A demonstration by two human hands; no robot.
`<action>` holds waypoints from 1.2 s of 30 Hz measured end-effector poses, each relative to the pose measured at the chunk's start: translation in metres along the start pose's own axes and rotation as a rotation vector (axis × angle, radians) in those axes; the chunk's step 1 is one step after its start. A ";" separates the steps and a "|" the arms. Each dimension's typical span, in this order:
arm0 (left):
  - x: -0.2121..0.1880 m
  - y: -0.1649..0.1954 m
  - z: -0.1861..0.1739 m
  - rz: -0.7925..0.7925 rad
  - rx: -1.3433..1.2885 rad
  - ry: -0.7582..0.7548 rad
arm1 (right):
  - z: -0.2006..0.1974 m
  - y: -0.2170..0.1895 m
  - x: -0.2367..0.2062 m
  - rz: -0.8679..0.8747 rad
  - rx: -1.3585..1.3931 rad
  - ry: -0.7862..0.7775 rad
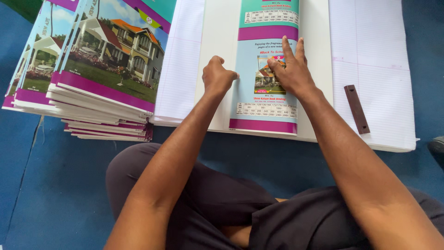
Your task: The person inserts a printed cover sheet into a notebook, aligns it, and presses the spine with a small rectangular tool to crease the binding. The person repeats this process for multiple notebooks.
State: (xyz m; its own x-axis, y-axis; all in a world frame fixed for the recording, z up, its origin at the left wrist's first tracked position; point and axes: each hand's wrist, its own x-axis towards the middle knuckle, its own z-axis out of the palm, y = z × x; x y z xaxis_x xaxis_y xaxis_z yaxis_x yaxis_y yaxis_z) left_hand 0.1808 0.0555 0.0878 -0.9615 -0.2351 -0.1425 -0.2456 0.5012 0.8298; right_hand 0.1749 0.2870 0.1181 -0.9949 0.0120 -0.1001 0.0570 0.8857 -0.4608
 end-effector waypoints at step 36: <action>-0.012 0.010 0.018 0.131 0.029 0.134 | -0.001 -0.002 0.000 0.001 -0.299 0.025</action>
State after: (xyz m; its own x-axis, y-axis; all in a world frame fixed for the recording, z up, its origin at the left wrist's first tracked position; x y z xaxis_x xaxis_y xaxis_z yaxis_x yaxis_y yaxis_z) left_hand 0.1878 0.0788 0.0882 -0.9609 -0.2741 0.0402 -0.1248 0.5581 0.8204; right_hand 0.1752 0.2854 0.1197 -0.9968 0.0209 -0.0773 0.0346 0.9829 -0.1807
